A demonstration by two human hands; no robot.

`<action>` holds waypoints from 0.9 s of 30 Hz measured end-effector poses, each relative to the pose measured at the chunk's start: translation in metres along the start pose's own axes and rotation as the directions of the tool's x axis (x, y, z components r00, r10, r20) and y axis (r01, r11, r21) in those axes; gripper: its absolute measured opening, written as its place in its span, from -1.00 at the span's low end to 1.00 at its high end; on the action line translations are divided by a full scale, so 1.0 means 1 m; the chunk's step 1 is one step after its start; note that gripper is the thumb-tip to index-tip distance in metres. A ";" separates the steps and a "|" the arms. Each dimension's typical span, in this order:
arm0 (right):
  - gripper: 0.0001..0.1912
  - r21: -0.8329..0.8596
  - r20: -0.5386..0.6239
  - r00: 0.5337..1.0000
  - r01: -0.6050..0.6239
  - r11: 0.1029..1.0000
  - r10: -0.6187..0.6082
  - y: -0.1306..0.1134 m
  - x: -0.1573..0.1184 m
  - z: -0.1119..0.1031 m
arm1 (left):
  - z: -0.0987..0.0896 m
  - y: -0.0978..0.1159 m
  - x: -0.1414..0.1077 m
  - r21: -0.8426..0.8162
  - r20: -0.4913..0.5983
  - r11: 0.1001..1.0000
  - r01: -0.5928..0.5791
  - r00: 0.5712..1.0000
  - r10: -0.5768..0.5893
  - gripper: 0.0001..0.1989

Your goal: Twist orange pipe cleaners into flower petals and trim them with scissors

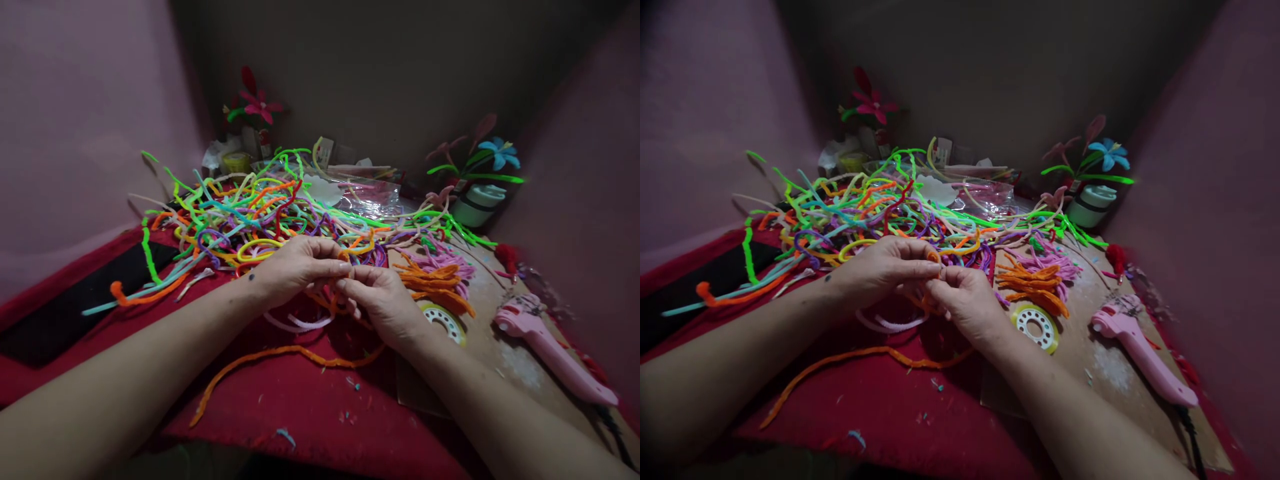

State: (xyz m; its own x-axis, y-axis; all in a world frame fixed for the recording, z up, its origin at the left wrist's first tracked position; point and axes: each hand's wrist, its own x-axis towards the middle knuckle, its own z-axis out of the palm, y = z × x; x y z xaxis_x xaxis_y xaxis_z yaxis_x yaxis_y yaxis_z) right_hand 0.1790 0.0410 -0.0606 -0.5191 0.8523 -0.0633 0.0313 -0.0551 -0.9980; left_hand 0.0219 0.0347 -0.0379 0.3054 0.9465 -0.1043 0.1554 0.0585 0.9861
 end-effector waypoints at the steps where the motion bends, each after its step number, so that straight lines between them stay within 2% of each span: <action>1: -0.80 0.010 -0.003 1.000 0.001 1.000 -0.001 0.000 0.000 0.000 | 0.000 0.000 0.000 0.011 -0.007 1.000 0.000 1.000 0.000 -0.84; 4: -0.80 0.107 0.014 1.000 -0.022 0.994 0.021 0.001 0.000 0.001 | 0.001 0.001 0.000 0.040 -0.058 0.999 -0.006 0.998 0.009 -0.85; 6: -0.81 0.195 0.043 0.998 -0.052 0.979 0.044 0.003 0.000 0.001 | 0.002 0.001 0.000 0.002 -0.064 1.000 0.010 0.998 -0.010 -0.87; 10: -0.82 0.331 0.119 0.990 -0.106 0.938 0.070 0.007 0.002 -0.001 | 0.003 -0.002 0.001 -0.235 0.033 0.969 0.073 0.997 -0.067 -0.87; 13: -0.83 0.341 0.171 0.982 -0.132 0.931 0.077 0.008 0.002 -0.003 | 0.003 -0.003 0.001 -0.262 0.047 0.963 0.066 0.997 -0.055 -0.86; 17: -0.83 0.290 0.105 0.991 -0.104 0.951 0.076 0.008 0.003 -0.004 | 0.006 0.000 0.000 -0.066 -0.035 0.998 0.011 0.999 -0.013 -0.85; 19: -0.82 0.256 0.035 0.995 -0.096 0.962 0.090 0.006 0.003 -0.003 | 0.009 0.000 -0.001 0.091 -0.118 0.994 -0.060 0.991 0.070 -0.86; 20: -0.81 0.235 0.008 0.995 -0.096 0.967 0.097 0.004 0.002 -0.002 | 0.011 0.000 -0.001 0.194 -0.167 0.974 -0.116 0.975 0.149 -0.88; 22: -0.78 0.196 -0.020 0.994 -0.105 0.975 0.111 0.000 0.000 0.000 | 0.014 -0.001 -0.002 0.424 -0.232 0.876 -0.230 0.907 0.351 -0.90; 24: -0.79 0.165 -0.030 0.993 -0.109 0.980 0.116 -0.004 -0.002 0.002 | 0.016 -0.002 -0.003 0.581 -0.222 0.765 -0.278 0.850 0.478 -0.89; 27: -0.78 0.136 -0.054 0.993 -0.101 0.986 0.109 -0.006 -0.004 0.004 | 0.017 -0.002 -0.005 0.642 -0.192 0.725 -0.249 0.864 0.466 -0.85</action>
State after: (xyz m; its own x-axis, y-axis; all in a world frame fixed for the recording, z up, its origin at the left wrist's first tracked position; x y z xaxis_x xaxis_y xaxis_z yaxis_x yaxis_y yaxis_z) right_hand 0.1772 0.0362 -0.0543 -0.4659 0.8680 -0.1716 -0.0333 -0.2110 -0.9769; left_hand 0.0357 0.0244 -0.0419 0.1560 0.9057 0.3941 0.6398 -0.3966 0.6583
